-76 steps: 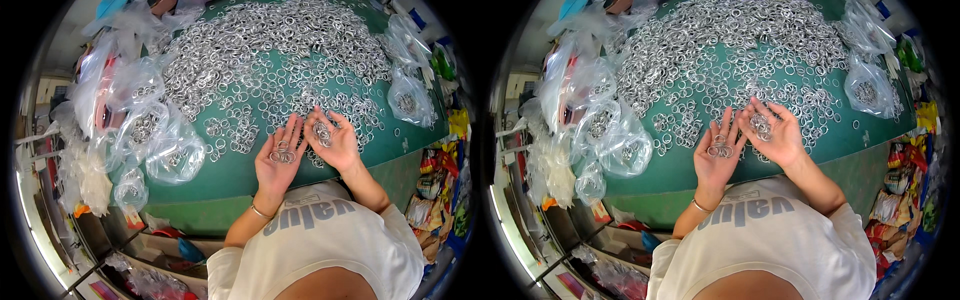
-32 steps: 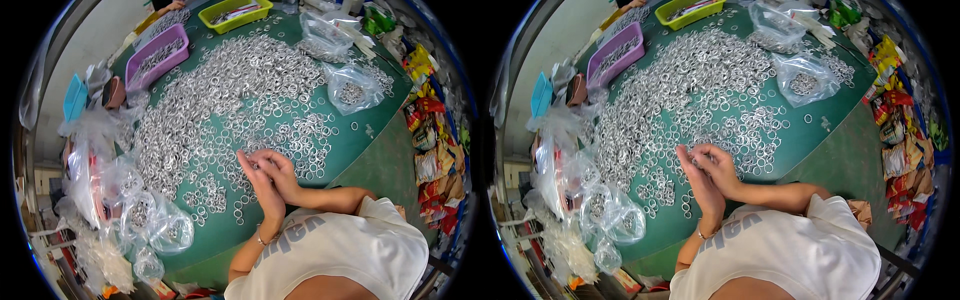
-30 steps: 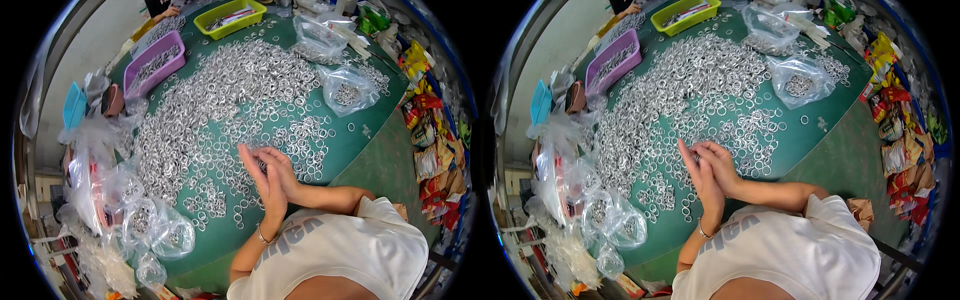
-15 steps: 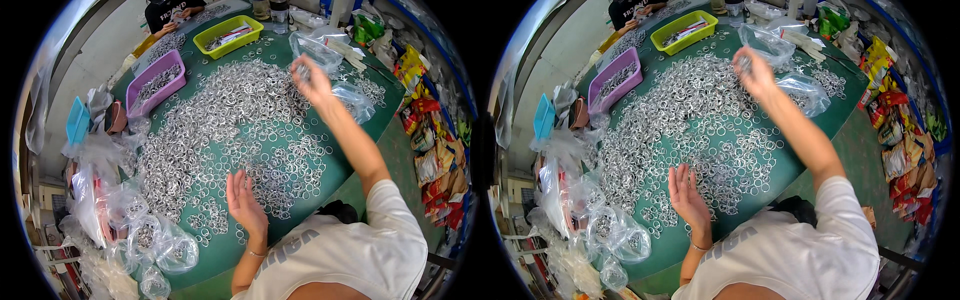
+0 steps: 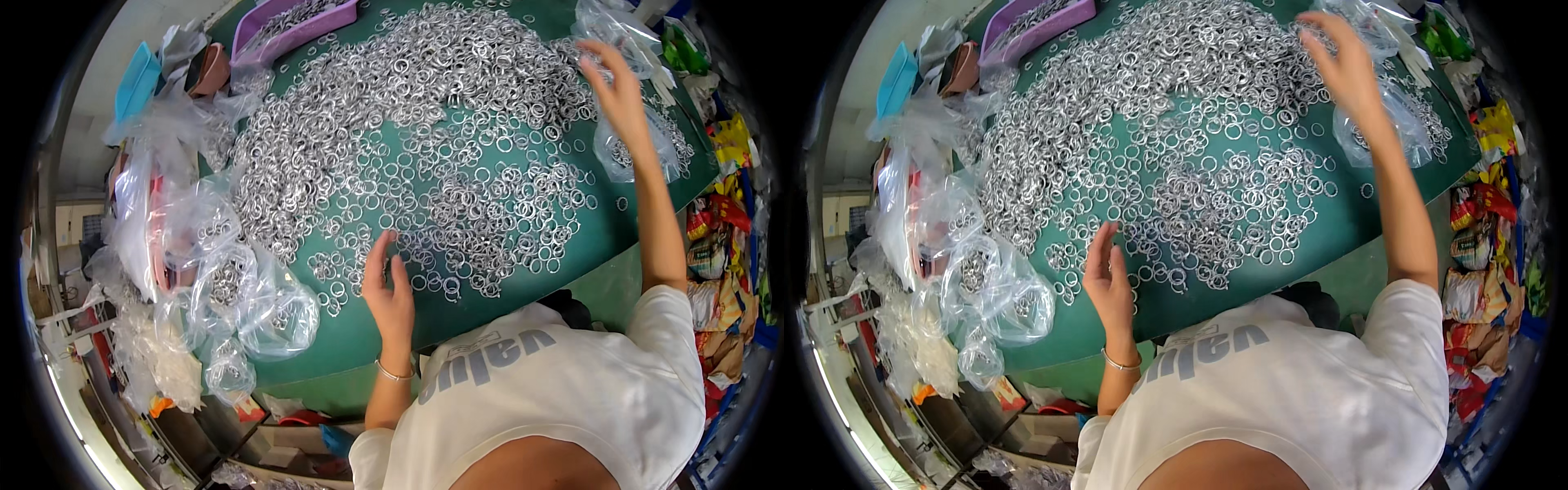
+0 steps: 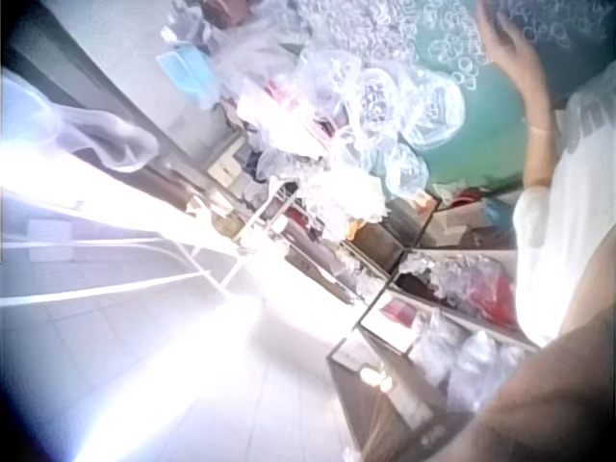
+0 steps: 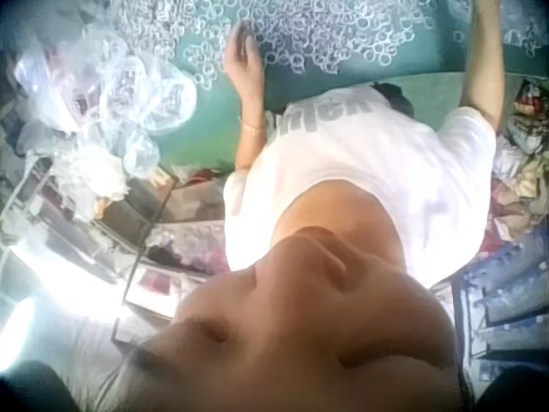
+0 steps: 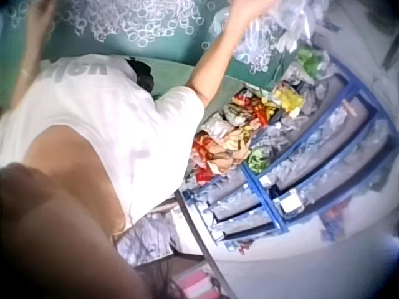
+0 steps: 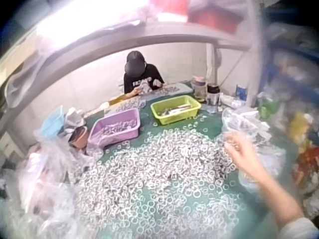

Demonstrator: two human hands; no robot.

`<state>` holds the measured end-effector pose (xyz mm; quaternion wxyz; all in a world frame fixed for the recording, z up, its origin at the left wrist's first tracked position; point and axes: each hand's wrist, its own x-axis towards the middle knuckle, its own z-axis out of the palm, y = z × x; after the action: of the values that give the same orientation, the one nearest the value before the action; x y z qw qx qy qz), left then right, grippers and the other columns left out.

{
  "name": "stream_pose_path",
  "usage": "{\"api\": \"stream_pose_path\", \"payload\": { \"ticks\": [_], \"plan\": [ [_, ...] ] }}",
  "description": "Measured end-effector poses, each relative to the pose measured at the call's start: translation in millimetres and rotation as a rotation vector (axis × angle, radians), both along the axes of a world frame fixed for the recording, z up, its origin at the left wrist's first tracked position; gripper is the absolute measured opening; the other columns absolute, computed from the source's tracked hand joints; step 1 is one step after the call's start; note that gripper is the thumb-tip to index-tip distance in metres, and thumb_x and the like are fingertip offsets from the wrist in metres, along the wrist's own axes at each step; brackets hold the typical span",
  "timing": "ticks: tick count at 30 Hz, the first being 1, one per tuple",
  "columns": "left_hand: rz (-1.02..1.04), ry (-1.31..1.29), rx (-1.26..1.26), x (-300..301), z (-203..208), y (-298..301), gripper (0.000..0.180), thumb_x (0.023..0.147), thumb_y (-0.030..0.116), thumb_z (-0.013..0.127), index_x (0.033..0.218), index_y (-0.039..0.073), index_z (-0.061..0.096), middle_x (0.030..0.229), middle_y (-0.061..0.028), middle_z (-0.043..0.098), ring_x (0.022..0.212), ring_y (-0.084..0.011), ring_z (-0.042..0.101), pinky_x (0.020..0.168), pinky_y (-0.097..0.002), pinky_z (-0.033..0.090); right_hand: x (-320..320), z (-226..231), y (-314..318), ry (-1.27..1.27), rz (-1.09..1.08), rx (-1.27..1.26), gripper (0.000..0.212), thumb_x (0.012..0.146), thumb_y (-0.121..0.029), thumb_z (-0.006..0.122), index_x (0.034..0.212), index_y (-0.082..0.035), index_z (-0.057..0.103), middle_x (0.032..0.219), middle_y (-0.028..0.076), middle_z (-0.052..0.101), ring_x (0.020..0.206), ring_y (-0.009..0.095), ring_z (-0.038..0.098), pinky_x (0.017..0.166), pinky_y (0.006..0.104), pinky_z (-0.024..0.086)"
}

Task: The person sorts and counts metal rings by hand on a green worktable, picking them from a large pile and grouping them into sets.

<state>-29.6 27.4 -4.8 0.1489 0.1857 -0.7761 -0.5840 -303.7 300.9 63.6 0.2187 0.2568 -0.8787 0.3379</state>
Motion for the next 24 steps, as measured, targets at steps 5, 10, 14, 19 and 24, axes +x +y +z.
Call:
{"api": "stream_pose_path", "payload": {
  "ticks": [5, 10, 14, 19, 24],
  "plan": [
    [-0.266, -0.121, -0.683, -13, -8, 17, 0.044, 0.082, 0.008, 0.058, 0.125, 0.005, 0.047, 0.136, -0.0137, 0.038, 0.129, -0.0357, 0.029, 0.104, -0.0562, 0.017, 122, -31, -75, -0.324, 0.602, 0.209, 0.047, 0.074, -0.018, 0.069, 0.116, -0.006, 0.052, 0.12, 0.009, 0.049, 0.116, 0.029, 0.043, 0.098, 0.0396, 0.033],
    [-0.309, -0.18, -0.824, 2, -9, 12, 0.036, 0.08, 0.005, 0.057, 0.116, 0.01, 0.054, 0.126, -0.009, 0.046, 0.124, -0.0334, 0.035, 0.103, -0.0601, 0.015, 136, -61, -93, -0.159, 0.589, 0.377, 0.038, 0.074, -0.014, 0.066, 0.109, -0.006, 0.054, 0.123, 0.008, 0.047, 0.117, 0.029, 0.041, 0.099, 0.0472, 0.029],
    [-0.238, -0.142, -0.706, 23, -19, -3, 0.033, 0.079, 0.0, 0.055, 0.11, 0.011, 0.057, 0.121, -0.0095, 0.048, 0.123, -0.0332, 0.037, 0.103, -0.0604, 0.015, 126, -65, -66, -0.179, 0.447, 0.424, 0.031, 0.073, -0.01, 0.064, 0.102, -0.006, 0.056, 0.12, 0.009, 0.049, 0.114, 0.03, 0.044, 0.097, 0.0471, 0.031],
    [0.011, -0.149, -0.749, 25, -5, 0, 0.046, 0.079, 0.009, 0.06, 0.123, 0.008, 0.048, 0.134, -0.015, 0.038, 0.128, -0.0388, 0.028, 0.101, -0.0613, 0.015, 145, -66, -70, -0.176, 0.322, 0.231, 0.036, 0.071, -0.014, 0.067, 0.104, -0.008, 0.056, 0.12, 0.01, 0.048, 0.115, 0.032, 0.043, 0.096, 0.0487, 0.031],
    [-0.173, -0.268, -0.842, 32, -14, 12, 0.053, 0.08, 0.014, 0.061, 0.128, 0.005, 0.043, 0.138, -0.0138, 0.034, 0.129, -0.0418, 0.023, 0.101, -0.0613, 0.015, 197, -60, -99, -0.257, 0.658, 0.423, 0.045, 0.072, -0.027, 0.068, 0.113, -0.013, 0.056, 0.13, 0.01, 0.042, 0.124, 0.033, 0.033, 0.101, 0.0532, 0.025]
  ]
}}
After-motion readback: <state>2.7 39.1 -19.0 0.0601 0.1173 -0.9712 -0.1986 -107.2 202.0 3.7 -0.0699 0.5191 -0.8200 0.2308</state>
